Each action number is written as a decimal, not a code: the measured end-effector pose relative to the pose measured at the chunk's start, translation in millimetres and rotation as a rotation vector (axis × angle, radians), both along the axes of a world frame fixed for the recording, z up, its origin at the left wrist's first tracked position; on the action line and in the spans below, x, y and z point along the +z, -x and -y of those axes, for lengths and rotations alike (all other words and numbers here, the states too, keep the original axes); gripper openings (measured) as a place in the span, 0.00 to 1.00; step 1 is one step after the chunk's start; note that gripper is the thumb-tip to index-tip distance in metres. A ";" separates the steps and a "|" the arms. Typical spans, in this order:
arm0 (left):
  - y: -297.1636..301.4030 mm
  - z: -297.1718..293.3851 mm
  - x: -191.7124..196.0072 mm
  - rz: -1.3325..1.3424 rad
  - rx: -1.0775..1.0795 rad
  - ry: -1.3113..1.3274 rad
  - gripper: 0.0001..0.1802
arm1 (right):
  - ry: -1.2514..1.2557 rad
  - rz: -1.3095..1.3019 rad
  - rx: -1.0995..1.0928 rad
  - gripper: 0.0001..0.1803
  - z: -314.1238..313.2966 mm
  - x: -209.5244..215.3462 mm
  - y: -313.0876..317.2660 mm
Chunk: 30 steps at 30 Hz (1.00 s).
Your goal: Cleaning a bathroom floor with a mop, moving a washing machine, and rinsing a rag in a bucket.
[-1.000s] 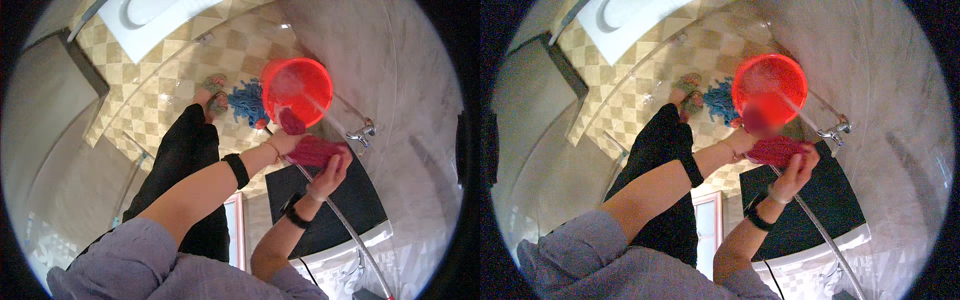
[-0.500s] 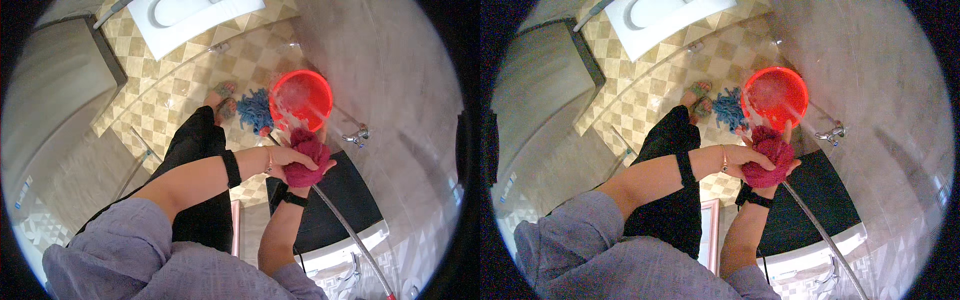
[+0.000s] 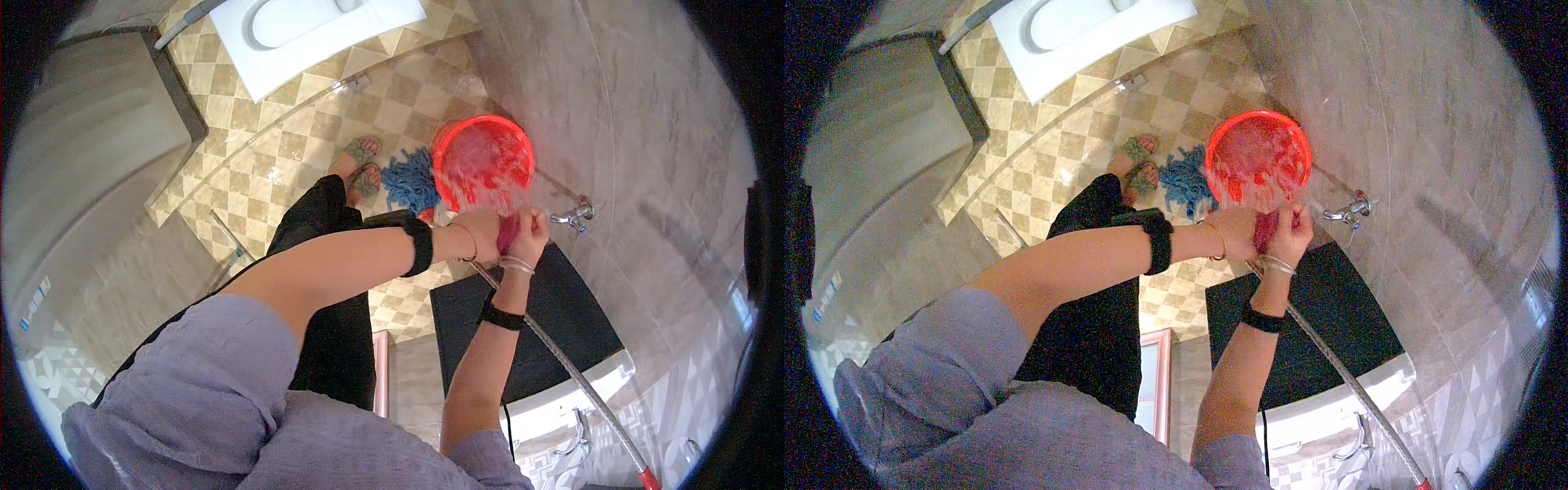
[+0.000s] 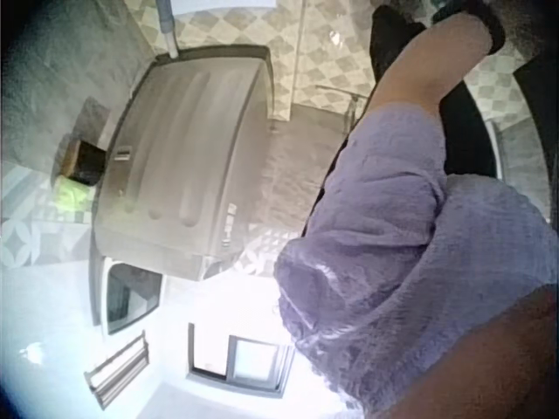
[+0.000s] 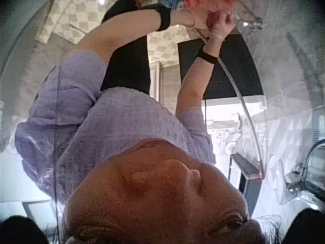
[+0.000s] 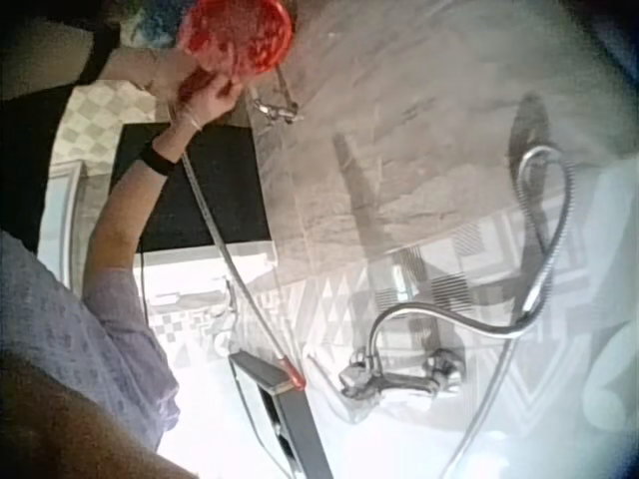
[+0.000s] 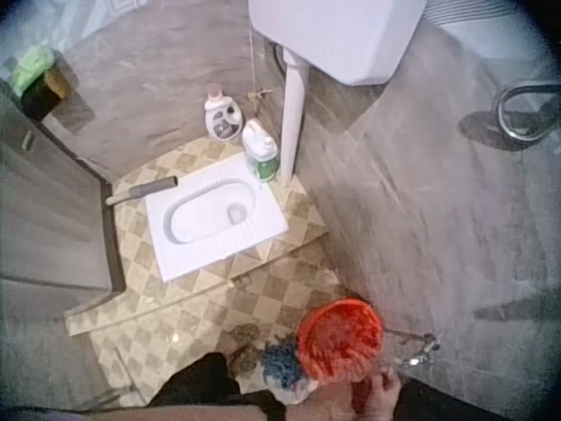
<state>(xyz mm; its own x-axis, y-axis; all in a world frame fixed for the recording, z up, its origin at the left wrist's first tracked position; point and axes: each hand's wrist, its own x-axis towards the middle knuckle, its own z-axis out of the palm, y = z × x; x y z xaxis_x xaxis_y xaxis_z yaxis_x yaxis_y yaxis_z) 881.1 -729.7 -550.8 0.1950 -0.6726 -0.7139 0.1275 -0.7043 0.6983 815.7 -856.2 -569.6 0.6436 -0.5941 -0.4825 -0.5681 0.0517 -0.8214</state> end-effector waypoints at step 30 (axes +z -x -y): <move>36.4 -35.1 114.2 0.801 0.745 0.884 0.02 | -0.437 0.160 -0.590 0.16 -95.8 129.9 1.7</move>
<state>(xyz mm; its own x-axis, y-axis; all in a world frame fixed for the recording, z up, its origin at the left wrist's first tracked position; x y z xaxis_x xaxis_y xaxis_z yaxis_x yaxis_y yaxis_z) 844.7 -694.6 -436.6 0.8462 -0.3951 0.3575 -0.3664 0.0556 0.9288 814.0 -760.5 -439.6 0.3592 -0.6379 -0.6812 -0.2206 0.6512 -0.7261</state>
